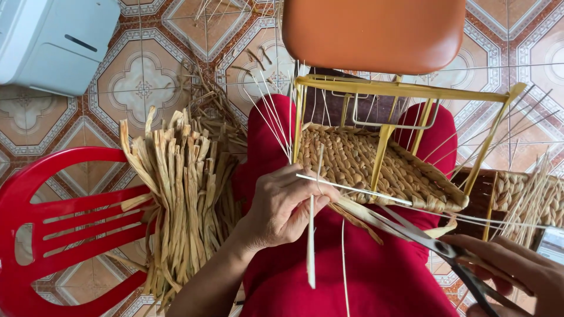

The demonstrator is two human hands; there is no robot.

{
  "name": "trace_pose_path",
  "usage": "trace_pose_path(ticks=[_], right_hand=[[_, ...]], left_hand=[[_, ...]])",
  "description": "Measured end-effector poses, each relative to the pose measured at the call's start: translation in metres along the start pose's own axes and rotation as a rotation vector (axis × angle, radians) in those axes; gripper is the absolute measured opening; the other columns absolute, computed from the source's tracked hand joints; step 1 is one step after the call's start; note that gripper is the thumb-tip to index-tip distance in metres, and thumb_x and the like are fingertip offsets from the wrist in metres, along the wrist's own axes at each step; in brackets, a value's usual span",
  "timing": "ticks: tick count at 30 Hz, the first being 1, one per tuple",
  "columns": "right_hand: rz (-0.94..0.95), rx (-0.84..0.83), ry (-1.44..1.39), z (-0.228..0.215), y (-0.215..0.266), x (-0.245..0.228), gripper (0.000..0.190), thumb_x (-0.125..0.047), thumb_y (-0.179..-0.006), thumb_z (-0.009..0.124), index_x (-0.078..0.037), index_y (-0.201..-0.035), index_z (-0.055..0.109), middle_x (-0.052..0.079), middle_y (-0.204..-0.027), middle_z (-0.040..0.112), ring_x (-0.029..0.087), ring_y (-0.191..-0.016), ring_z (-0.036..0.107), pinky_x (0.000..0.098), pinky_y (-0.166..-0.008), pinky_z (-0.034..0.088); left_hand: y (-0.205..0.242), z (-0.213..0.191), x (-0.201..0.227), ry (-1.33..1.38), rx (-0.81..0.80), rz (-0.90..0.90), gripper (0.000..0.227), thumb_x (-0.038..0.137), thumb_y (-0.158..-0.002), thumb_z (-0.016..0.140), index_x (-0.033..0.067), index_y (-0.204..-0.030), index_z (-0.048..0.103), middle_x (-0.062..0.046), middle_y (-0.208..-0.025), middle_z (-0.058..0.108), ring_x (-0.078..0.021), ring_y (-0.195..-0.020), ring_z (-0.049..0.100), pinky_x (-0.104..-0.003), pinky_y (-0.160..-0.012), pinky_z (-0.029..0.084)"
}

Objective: The recorder is weaving a basket or container using dried plant fibers on a yellow metal frame.

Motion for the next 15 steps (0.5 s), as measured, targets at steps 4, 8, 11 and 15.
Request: trace_pose_path(ticks=[4, 8, 11, 15], right_hand=[[0.091, -0.051, 0.110, 0.036, 0.001, -0.028, 0.093, -0.024, -0.052, 0.099, -0.031, -0.139, 0.067, -0.001, -0.108, 0.075, 0.018, -0.081, 0.075, 0.0319, -0.070, 0.064], [-0.177, 0.054, 0.080, 0.033, -0.001, -0.041, 0.090, -0.035, -0.053, 0.093, -0.029, -0.139, 0.070, -0.001, -0.114, 0.079, 0.013, -0.087, 0.080, 0.0287, -0.064, 0.064], [-0.013, -0.023, 0.257, 0.023, -0.005, -0.087, 0.091, -0.045, -0.054, 0.094, -0.036, -0.141, 0.066, -0.006, -0.109, 0.077, 0.010, -0.077, 0.078, 0.0265, -0.064, 0.063], [0.208, -0.189, 0.541, 0.024, -0.012, -0.090, 0.091, -0.060, -0.063, 0.089, -0.047, -0.147, 0.056, -0.015, -0.100, 0.073, 0.005, -0.067, 0.073, 0.0224, -0.065, 0.061]], left_hand=[[0.004, -0.001, 0.001, 0.040, 0.015, 0.015, 0.004, 0.014, -0.103, 0.069, 0.0120, -0.099, 0.069, 0.000, -0.091, 0.072, -0.0110, -0.073, 0.059, -0.028, -0.063, 0.047], [0.002, -0.003, 0.002, 0.023, 0.012, 0.034, 0.004, 0.014, -0.101, 0.072, 0.0132, -0.098, 0.070, 0.002, -0.088, 0.072, -0.0109, -0.069, 0.058, -0.029, -0.061, 0.046], [-0.001, -0.006, 0.003, 0.034, 0.005, 0.041, 0.004, 0.014, -0.100, 0.073, 0.0134, -0.098, 0.070, 0.002, -0.089, 0.073, -0.0112, -0.069, 0.059, -0.029, -0.062, 0.046], [-0.003, -0.008, 0.004, 0.037, 0.009, 0.042, 0.003, 0.014, -0.100, 0.074, 0.0130, -0.099, 0.070, 0.001, -0.089, 0.073, -0.0121, -0.071, 0.060, -0.030, -0.063, 0.046]])
Point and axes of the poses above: each hand's wrist, its own y-axis away from the middle knuckle, its own z-axis out of the palm, x = y × z, the point moved 3 cm from there along -y, towards the middle knuckle
